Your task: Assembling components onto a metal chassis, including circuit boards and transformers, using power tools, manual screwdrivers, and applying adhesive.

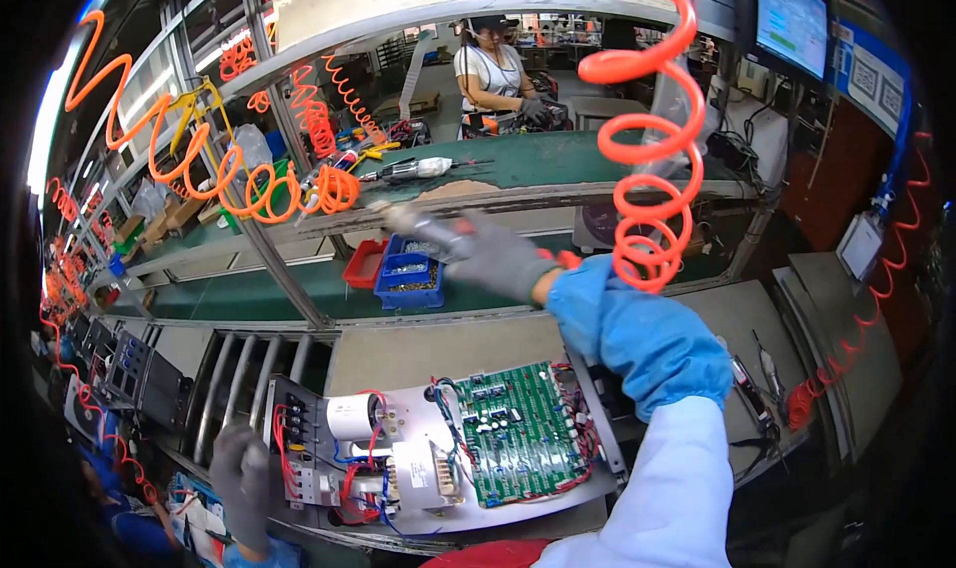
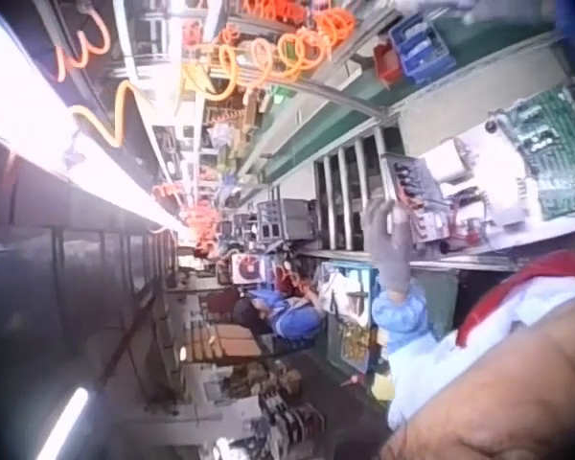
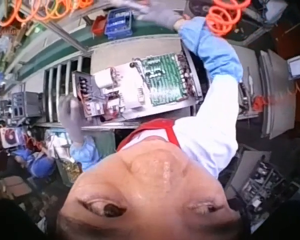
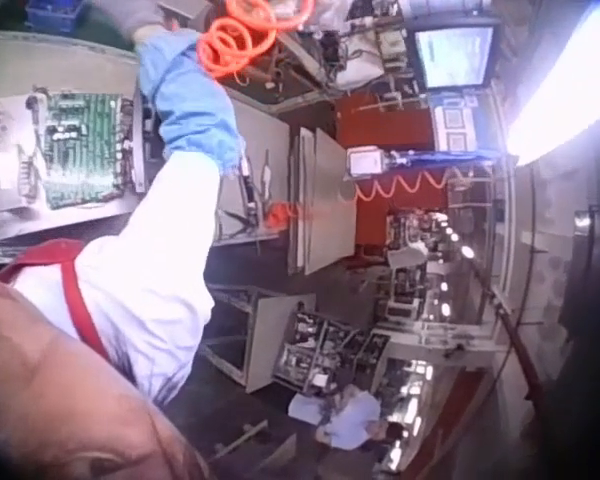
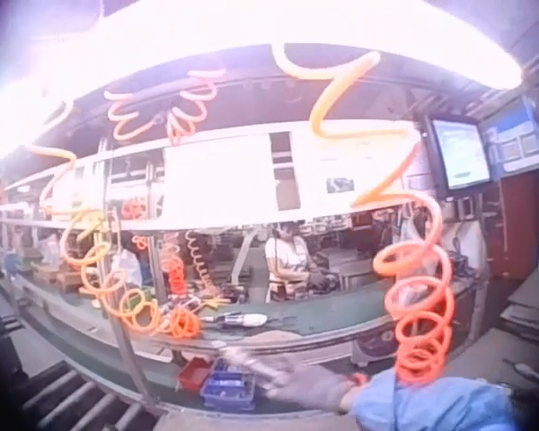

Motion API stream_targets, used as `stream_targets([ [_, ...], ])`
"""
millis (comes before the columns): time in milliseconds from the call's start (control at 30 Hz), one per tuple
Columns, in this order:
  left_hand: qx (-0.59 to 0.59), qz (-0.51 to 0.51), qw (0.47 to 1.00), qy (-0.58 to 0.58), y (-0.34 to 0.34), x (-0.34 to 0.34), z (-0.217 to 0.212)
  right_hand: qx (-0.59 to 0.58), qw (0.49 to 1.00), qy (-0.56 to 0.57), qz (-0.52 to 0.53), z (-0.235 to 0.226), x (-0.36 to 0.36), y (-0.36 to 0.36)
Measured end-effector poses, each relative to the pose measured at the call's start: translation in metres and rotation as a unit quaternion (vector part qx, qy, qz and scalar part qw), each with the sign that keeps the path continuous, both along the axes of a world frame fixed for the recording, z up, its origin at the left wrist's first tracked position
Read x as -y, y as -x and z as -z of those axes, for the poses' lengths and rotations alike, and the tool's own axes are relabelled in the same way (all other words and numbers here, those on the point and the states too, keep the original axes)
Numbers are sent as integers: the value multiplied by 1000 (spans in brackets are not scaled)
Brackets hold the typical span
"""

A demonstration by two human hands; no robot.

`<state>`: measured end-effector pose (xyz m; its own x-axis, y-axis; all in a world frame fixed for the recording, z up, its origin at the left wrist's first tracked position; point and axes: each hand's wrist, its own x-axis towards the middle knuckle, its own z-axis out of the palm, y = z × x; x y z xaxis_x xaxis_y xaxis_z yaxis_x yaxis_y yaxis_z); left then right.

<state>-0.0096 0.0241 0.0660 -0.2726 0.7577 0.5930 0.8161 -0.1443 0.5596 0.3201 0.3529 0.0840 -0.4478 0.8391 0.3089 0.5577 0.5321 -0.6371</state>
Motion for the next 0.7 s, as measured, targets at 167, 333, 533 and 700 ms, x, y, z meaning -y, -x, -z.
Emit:
stream_targets([
  [167, 442, 218, 862, 117, -37, -40, -28, 66, 960, -55, -267, -30, 100, 62],
  [333, 501, 151, 848, 85, -53, -21, -8, 114, 910, -81, -390, -26, 142, 93],
  [533, 634, 189, 740, 122, -62, -40, 27, 251, 843, -137, -455, -14, 142, 117],
  [700, 632, 166, 743, 143, -67, -49, 31, 173, 859, -127, -464, 16, 128, 117],
])
